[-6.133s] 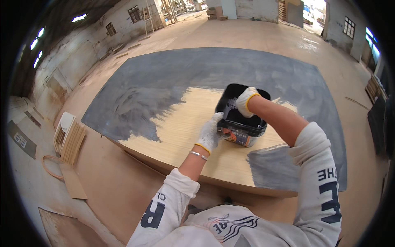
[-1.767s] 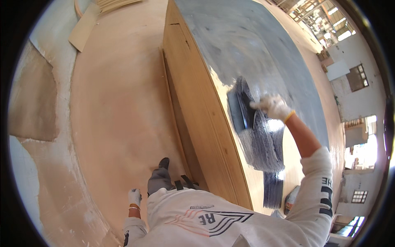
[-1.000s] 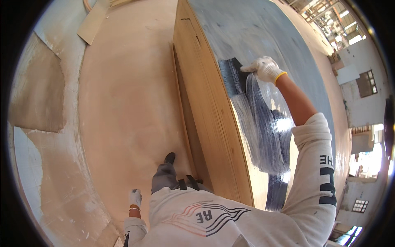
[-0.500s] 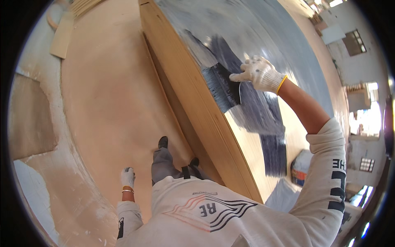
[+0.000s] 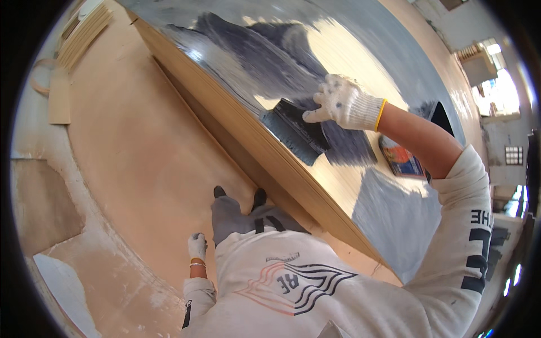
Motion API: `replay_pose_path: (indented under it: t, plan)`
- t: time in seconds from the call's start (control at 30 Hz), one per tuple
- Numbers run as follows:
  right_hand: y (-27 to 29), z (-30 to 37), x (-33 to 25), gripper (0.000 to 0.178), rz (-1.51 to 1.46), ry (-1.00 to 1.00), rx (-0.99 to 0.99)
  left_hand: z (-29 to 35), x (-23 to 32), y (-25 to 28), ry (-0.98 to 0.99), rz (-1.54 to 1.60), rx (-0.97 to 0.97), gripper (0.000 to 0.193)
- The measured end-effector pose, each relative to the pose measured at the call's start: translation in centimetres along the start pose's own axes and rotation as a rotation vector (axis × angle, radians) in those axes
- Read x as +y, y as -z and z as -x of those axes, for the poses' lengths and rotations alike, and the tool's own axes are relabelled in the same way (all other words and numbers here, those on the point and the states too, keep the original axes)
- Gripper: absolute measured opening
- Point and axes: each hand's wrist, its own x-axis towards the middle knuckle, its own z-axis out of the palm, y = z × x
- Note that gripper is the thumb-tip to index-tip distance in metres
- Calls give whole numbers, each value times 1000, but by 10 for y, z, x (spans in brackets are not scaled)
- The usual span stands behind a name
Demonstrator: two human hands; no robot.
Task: The person applies dark gray paint to a large curved wooden tabletop using a wide brush. They repeatedly dip the brush into a paint bucket and spread the paint across the surface in broad strokes, gradually covering more of the tabletop.
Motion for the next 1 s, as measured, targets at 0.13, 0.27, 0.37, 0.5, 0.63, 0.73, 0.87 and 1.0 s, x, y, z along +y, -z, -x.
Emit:
replay_pose_path:
  t: [0.13,0.27,0.37,0.5,0.63,0.73,0.87,1.0]
  plan:
    - [8,52,-39,41,-81,-72,-39,19,-43,5,31,-26,-16,12]
    - [27,98,-81,42,-191,-192,-316,29,-68,15,38,-19,-20,11]
    - [28,136,-112,38,-154,-241,-420,34,-80,23,28,-8,1,11]
    - [28,187,-150,41,-186,-290,-420,38,-103,32,-24,8,40,9]
    - [24,216,-175,42,-163,-320,-326,56,-152,41,24,19,47,7]
    - [35,201,-170,43,-150,-342,-384,72,-195,43,133,-31,22,6]
    - [35,153,-143,45,-117,-283,-374,99,-218,35,190,-17,29,7]
    - [27,90,-100,49,-83,-196,-243,106,-218,31,205,116,48,8]
